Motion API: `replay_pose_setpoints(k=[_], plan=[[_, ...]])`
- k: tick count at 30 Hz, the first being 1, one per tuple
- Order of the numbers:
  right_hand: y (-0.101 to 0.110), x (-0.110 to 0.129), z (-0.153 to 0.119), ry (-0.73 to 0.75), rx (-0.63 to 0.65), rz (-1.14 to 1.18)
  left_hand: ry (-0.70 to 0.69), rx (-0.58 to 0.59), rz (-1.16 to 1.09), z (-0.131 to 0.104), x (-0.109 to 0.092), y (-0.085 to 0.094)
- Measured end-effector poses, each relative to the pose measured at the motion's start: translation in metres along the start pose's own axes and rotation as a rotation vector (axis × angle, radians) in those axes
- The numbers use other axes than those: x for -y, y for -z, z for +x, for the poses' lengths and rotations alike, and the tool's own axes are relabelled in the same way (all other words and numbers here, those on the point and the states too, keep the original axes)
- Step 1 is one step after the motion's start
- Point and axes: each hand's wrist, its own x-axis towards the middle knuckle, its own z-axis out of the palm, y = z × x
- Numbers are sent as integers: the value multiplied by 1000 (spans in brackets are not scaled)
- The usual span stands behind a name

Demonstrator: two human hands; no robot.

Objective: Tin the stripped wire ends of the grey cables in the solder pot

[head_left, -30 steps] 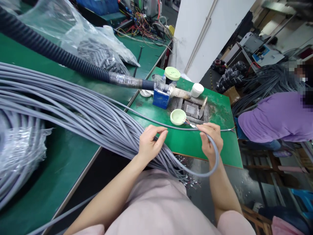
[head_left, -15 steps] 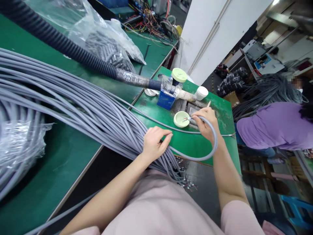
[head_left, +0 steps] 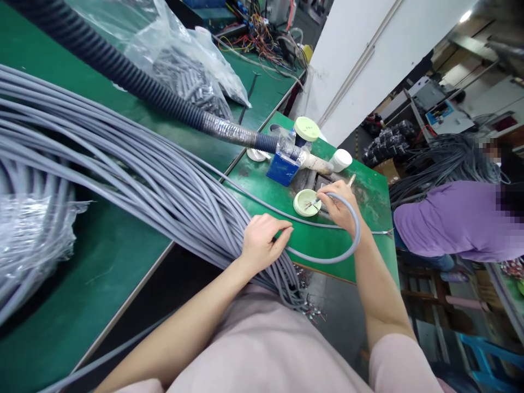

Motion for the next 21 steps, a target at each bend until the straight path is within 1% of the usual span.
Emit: replay_pose_setpoints(k=[8,11,13,17,19,21], plan=[[-3,0,2,-23,2,-15,-18,-5,19,0,0,0],[4,3,2,-15,-44,-35,-23,-12,15,0,0,0],[12,2,1,-23,-114,-75,-33,-19,10,0,0,0],[29,-11,-4,-118,-279,-214,-49,-34,4,1,-1,2],[33,-23,-6,-181,-304,-258,-66,-47,2,2,-2,3],[32,-36,-8,-242,-292,-270,-82,-61,4,3,-3,3]])
